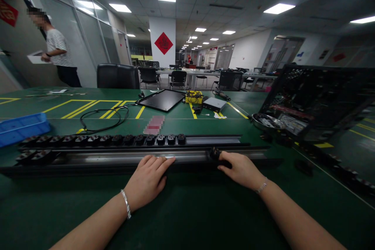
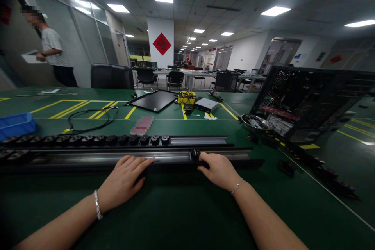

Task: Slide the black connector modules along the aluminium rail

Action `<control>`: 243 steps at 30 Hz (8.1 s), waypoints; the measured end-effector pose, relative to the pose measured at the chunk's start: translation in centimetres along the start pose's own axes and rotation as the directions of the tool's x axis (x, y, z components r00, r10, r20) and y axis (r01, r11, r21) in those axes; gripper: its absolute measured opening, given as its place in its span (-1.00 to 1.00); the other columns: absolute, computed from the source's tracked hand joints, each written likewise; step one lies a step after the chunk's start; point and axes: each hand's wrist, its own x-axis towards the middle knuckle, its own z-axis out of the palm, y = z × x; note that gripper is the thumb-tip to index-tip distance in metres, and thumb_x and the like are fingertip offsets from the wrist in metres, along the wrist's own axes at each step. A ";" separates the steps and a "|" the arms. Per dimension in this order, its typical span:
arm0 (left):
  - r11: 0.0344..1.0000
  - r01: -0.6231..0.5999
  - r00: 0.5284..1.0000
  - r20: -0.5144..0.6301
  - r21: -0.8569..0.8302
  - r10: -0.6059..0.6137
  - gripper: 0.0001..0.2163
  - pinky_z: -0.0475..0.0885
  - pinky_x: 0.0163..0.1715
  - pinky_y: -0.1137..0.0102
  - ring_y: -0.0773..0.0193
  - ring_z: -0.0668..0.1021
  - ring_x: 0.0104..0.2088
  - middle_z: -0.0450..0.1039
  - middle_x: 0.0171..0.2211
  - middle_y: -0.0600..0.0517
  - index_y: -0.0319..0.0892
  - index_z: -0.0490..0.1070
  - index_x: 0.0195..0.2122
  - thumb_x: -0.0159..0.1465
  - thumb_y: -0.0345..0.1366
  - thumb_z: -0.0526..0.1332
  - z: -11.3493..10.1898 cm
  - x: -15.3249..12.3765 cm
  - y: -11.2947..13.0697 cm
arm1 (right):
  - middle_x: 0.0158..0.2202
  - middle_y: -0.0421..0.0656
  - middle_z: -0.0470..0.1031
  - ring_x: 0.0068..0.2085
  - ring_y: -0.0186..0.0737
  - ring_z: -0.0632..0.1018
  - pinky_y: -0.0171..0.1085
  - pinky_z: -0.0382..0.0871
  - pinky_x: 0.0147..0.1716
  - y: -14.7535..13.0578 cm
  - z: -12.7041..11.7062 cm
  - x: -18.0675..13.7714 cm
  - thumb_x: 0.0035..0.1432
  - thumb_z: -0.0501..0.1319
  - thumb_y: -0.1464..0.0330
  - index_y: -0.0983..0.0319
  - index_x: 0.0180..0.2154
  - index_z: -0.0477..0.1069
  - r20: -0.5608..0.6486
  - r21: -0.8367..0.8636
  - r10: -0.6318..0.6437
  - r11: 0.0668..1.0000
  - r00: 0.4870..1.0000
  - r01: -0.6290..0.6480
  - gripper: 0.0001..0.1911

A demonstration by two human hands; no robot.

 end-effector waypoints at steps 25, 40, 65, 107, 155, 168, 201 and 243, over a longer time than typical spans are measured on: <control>1.000 -0.014 1.000 -0.014 -0.015 0.013 -0.49 0.21 -0.01 0.17 0.16 0.41 -0.09 0.39 -0.02 -0.03 -0.07 0.13 0.19 0.19 -0.40 0.09 0.0 0.1 0.0 | -0.32 -0.20 0.52 -0.29 -0.20 0.51 -0.25 0.30 -0.33 0.3 0.0 -0.1 0.05 0.18 0.35 0.16 -0.32 0.33 -0.021 0.026 0.000 1.000 1.000 0.001 -0.91; 1.000 -0.001 1.000 0.006 -0.022 0.001 -0.49 0.20 -0.01 0.16 0.14 0.40 -0.07 0.39 0.00 -0.02 -0.06 0.11 0.19 0.19 -0.41 0.10 -0.1 0.0 0.1 | -0.30 -0.15 0.53 -0.26 -0.15 0.50 -0.19 0.30 -0.25 0.3 0.2 -0.4 0.09 0.15 0.34 0.17 -0.30 0.35 -0.041 -0.069 -0.035 0.997 0.999 0.032 -0.91; 0.999 0.013 1.000 0.014 -0.037 -0.012 -0.46 0.19 0.00 0.18 0.17 0.41 -0.07 0.38 0.00 -0.01 -0.05 0.11 0.20 0.17 -0.41 0.11 -0.3 0.1 0.3 | -0.37 -0.16 0.53 -0.34 -0.18 0.49 -0.21 0.28 -0.33 0.3 0.2 -0.4 0.16 0.01 0.25 0.16 -0.35 0.34 -0.095 -0.034 -0.015 0.999 0.995 0.012 -0.82; 1.000 -0.003 1.000 0.013 -0.008 0.003 -0.49 0.18 -0.01 0.18 0.16 0.40 -0.07 0.37 0.01 -0.01 -0.06 0.09 0.20 0.21 -0.39 0.10 -0.1 0.0 0.0 | -0.48 -0.20 0.48 -0.42 -0.27 0.46 -0.29 0.23 -0.39 1.3 0.4 -0.6 0.21 -0.01 0.29 0.16 -0.47 0.32 -0.239 -0.065 -0.078 0.996 0.968 0.064 -0.75; 1.000 0.005 1.000 0.010 -0.015 -0.005 -0.49 0.20 -0.01 0.17 0.15 0.41 -0.07 0.38 0.01 -0.02 -0.06 0.11 0.20 0.20 -0.39 0.10 -0.2 0.0 0.1 | -0.57 -0.17 0.31 -0.44 -0.26 0.33 -0.24 0.23 -0.39 1.1 0.3 0.0 0.16 0.04 0.41 0.17 -0.64 0.22 -0.457 0.001 -0.141 0.987 0.878 0.159 -0.68; 1.000 0.001 1.000 0.006 -0.026 -0.001 -0.50 0.21 -0.02 0.17 0.14 0.41 -0.08 0.38 0.01 -0.03 -0.07 0.12 0.19 0.20 -0.39 0.10 -0.1 0.0 0.0 | -0.55 -0.17 0.33 -0.42 -0.25 0.35 -0.23 0.27 -0.37 1.1 0.1 0.0 0.16 0.05 0.41 0.18 -0.61 0.26 -0.428 -0.019 -0.167 0.984 0.888 0.176 -0.70; 1.000 -0.006 1.000 -0.014 -0.002 0.006 -0.50 0.23 -0.03 0.20 0.17 0.42 -0.09 0.40 -0.01 -0.01 -0.06 0.13 0.19 0.19 -0.39 0.11 -0.1 0.0 0.0 | -0.16 -0.12 0.54 -0.12 -0.15 0.53 -0.14 0.43 -0.12 2.5 0.5 -0.6 0.11 0.10 0.37 0.16 -0.52 0.39 -0.414 -0.021 -0.100 0.995 0.905 0.101 -0.80; 1.000 -0.002 1.000 -0.007 0.001 0.002 -0.49 0.21 -0.01 0.19 0.16 0.41 -0.06 0.38 0.01 -0.01 -0.05 0.12 0.19 0.20 -0.40 0.11 0.1 0.0 -0.1 | 0.05 -0.10 0.42 0.12 -0.09 0.35 0.07 0.02 0.15 1.3 0.6 0.4 0.05 -0.01 0.37 0.17 -0.06 0.41 -0.196 0.025 0.388 0.920 0.901 -0.391 -0.58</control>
